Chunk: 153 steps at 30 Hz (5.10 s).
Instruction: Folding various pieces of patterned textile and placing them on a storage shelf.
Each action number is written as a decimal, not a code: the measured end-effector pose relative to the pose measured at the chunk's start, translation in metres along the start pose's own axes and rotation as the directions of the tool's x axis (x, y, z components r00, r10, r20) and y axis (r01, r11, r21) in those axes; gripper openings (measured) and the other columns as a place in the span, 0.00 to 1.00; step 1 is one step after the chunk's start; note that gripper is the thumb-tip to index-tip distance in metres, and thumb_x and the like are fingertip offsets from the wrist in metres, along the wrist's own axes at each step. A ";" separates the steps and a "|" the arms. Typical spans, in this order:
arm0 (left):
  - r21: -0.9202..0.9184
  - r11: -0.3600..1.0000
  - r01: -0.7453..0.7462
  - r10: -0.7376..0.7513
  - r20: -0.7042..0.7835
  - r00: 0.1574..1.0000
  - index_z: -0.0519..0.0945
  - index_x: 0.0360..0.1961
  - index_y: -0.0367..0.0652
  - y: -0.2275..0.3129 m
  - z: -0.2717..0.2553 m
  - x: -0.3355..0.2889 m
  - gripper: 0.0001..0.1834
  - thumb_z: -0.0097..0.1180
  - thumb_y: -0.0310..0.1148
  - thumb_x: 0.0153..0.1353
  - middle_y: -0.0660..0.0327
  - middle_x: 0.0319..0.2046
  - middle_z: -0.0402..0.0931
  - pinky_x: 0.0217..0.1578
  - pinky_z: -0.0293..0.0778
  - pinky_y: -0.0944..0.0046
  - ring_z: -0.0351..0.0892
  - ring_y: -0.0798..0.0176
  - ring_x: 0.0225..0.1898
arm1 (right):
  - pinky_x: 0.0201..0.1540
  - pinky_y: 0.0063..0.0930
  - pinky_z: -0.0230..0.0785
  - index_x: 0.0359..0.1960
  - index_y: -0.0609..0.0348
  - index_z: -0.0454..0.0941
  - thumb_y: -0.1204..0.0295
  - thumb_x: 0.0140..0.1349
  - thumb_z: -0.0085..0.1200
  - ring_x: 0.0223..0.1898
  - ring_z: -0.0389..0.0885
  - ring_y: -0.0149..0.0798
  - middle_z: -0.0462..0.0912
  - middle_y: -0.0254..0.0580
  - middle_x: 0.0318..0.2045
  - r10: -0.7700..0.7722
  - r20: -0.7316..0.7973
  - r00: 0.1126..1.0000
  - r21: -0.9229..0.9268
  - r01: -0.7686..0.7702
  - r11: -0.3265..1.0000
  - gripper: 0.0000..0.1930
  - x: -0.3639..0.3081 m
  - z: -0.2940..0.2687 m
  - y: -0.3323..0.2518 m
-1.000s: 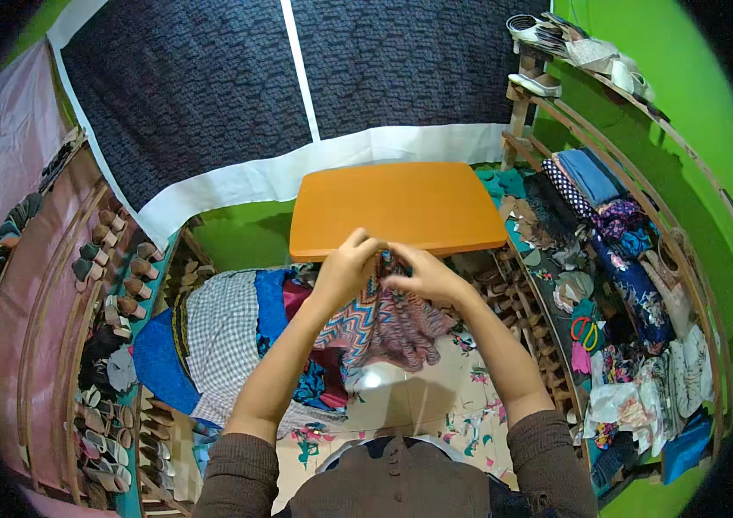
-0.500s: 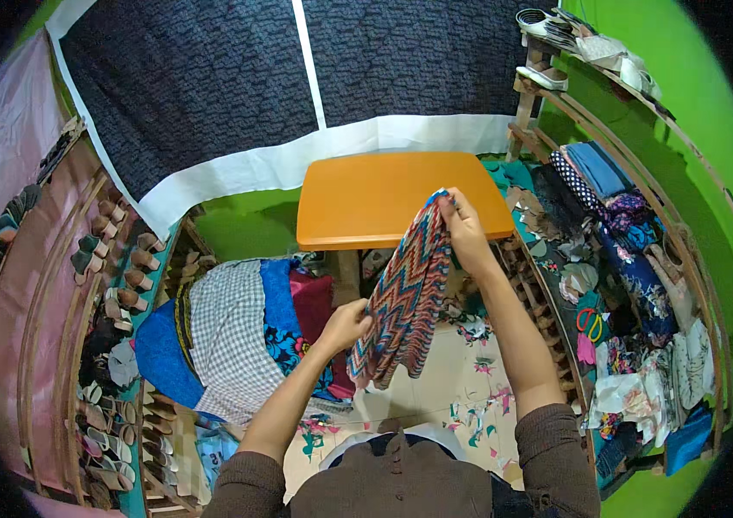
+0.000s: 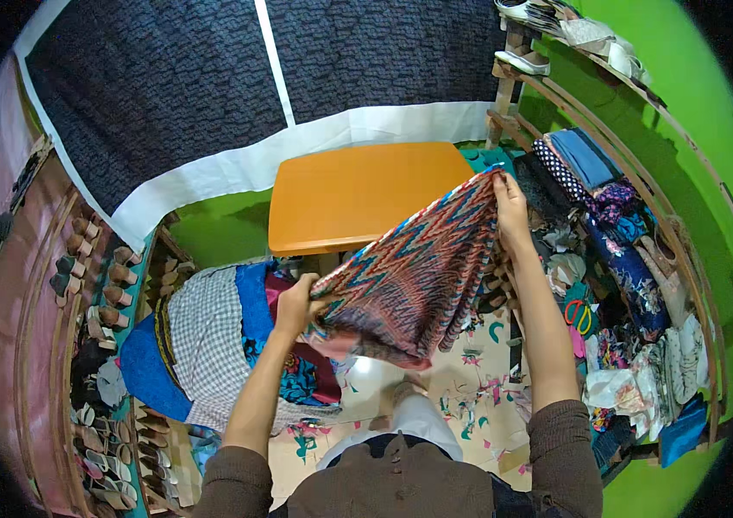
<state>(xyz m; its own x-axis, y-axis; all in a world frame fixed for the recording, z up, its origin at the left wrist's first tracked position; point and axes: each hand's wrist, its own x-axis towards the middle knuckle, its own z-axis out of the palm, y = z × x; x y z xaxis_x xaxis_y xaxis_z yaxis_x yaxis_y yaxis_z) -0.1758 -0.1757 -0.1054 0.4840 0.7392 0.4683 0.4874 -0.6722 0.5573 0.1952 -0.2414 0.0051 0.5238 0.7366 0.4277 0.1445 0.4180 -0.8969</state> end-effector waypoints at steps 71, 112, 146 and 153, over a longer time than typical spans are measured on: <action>0.634 0.768 -0.092 -0.135 0.300 0.944 0.70 0.44 0.38 -0.201 0.095 0.265 0.17 0.43 0.24 0.51 0.54 0.49 0.70 0.58 0.55 0.54 0.66 0.56 0.54 | 0.42 0.39 0.67 0.34 0.56 0.79 0.79 0.49 0.50 0.38 0.76 0.49 0.79 0.46 0.33 0.313 0.841 0.441 -0.515 0.475 0.714 0.11 0.352 -0.095 0.287; 0.244 0.893 0.377 -0.426 0.192 0.884 0.77 0.25 0.39 -0.343 0.130 0.350 0.09 0.52 0.35 0.54 0.55 0.25 0.74 0.36 0.64 0.55 0.72 0.52 0.33 | 0.58 0.54 0.46 0.41 0.61 0.70 0.64 0.65 0.37 0.48 0.65 0.53 0.70 0.52 0.42 0.227 0.170 0.959 -0.973 0.127 0.191 0.13 0.271 0.047 0.473; -0.444 0.212 0.870 -0.977 -0.112 0.181 0.68 0.48 0.31 -0.213 0.162 0.155 0.20 0.49 0.30 0.55 0.56 0.25 0.71 0.30 0.67 0.66 0.70 0.62 0.26 | 0.50 0.48 0.55 0.39 0.59 0.73 0.80 0.53 0.45 0.46 0.63 0.54 0.67 0.52 0.42 -0.052 0.798 0.600 -0.302 0.474 0.827 0.11 0.128 0.205 0.358; -0.684 0.004 0.729 -0.911 0.299 0.286 0.73 0.38 0.42 -0.212 0.140 0.179 0.11 0.51 0.36 0.57 0.69 0.20 0.67 0.19 0.62 0.76 0.65 0.75 0.19 | 0.48 0.44 0.60 0.38 0.58 0.72 0.82 0.47 0.45 0.44 0.66 0.55 0.68 0.51 0.42 0.004 0.882 0.470 -0.189 0.347 0.919 0.15 0.093 0.250 0.329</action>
<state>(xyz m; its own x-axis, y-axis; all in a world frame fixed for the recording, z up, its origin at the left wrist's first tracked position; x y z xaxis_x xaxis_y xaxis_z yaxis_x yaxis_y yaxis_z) -0.0911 0.0929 -0.2355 -0.0883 0.8107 -0.5787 -0.1426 0.5647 0.8129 0.0811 0.0974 -0.2218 -0.4938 0.8172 0.2973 0.4727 0.5392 -0.6971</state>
